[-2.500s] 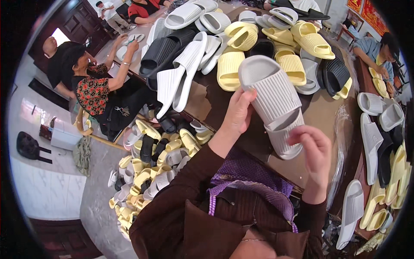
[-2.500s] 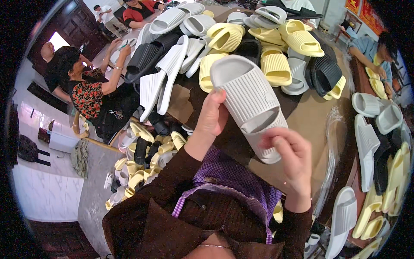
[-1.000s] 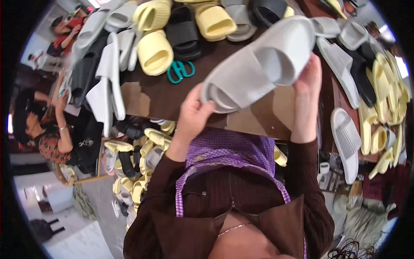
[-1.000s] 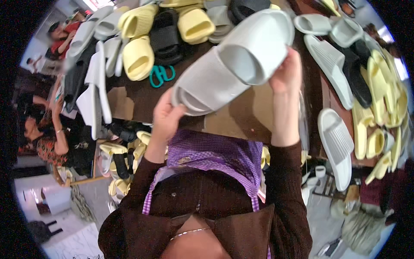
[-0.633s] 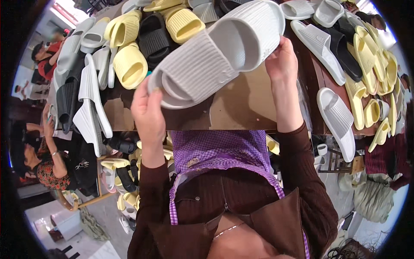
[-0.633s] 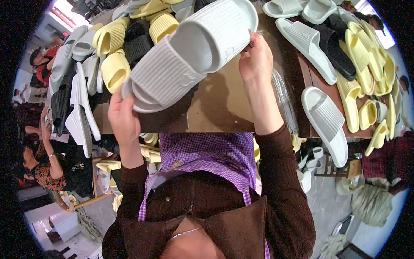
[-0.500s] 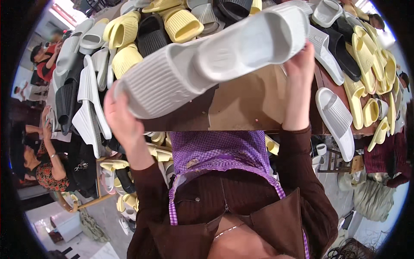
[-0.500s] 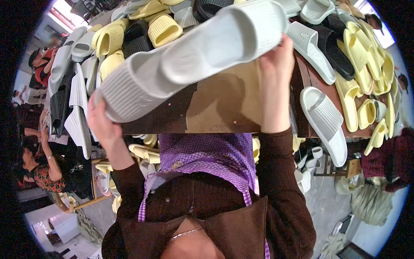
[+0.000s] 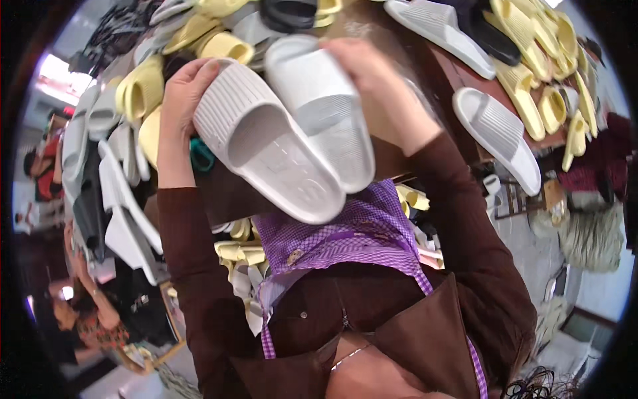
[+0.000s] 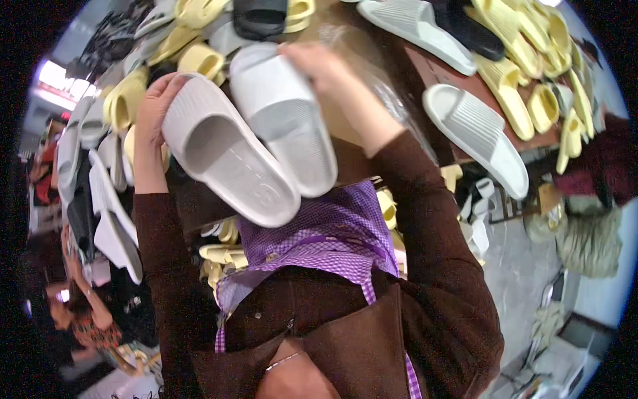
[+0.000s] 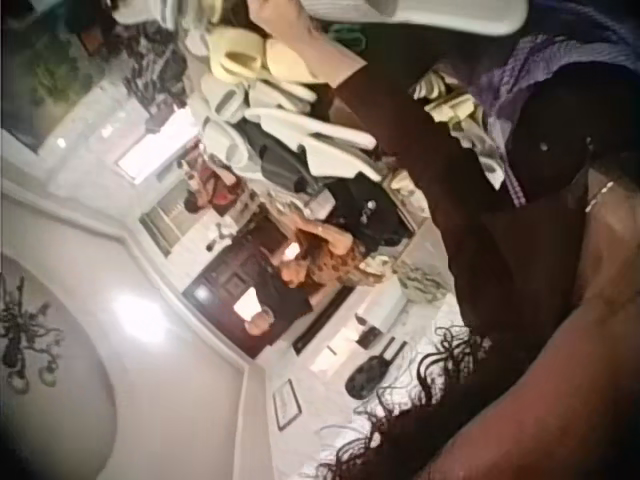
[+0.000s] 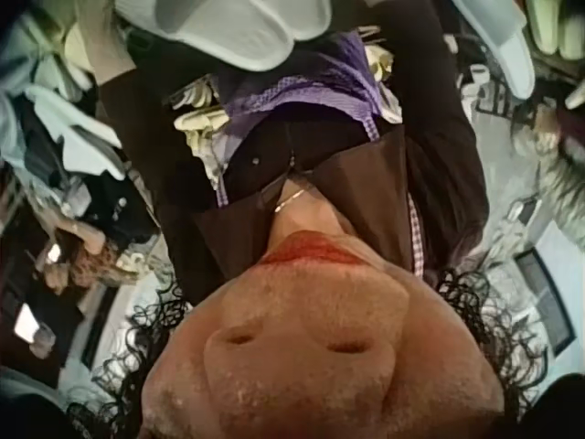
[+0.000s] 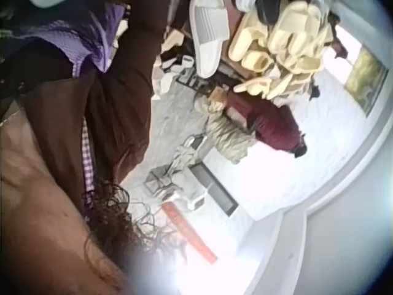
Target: The person pairs slides together by threading plastic tag fasteners through the slippers by hand and securing them, then places each attached pair onto a pile.
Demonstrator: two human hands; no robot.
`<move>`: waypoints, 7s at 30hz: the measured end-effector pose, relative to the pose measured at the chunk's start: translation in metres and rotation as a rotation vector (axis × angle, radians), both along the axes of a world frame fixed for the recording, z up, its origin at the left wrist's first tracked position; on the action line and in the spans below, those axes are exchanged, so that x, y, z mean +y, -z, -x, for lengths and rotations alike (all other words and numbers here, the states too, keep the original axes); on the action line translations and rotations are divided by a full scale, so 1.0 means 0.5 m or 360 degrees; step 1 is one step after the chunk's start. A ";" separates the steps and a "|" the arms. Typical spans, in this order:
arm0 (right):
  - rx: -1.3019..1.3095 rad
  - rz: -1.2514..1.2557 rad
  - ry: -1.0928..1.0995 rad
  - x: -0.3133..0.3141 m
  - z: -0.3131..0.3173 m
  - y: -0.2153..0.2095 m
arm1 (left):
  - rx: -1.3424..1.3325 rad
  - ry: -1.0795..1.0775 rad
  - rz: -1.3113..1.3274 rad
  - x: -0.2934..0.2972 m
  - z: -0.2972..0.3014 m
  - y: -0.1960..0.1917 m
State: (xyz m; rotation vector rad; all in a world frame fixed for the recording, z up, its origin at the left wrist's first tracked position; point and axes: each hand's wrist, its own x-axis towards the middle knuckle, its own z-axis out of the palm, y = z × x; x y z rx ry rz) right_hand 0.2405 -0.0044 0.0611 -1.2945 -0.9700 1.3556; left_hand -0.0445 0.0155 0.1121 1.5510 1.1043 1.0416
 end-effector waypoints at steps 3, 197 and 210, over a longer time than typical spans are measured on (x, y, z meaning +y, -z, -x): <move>-0.0641 -0.0370 0.0264 -0.026 0.006 0.046 | 0.0261 -0.0007 -0.0318 0.040 -0.051 0.071; -0.1729 -0.1231 -0.1160 0.118 0.171 0.020 | 0.1116 -0.0088 -0.0834 -0.227 -0.131 0.202; -0.0870 -0.1190 -0.0146 0.026 0.064 0.008 | 0.0484 -0.0267 -0.1186 -0.170 -0.136 0.069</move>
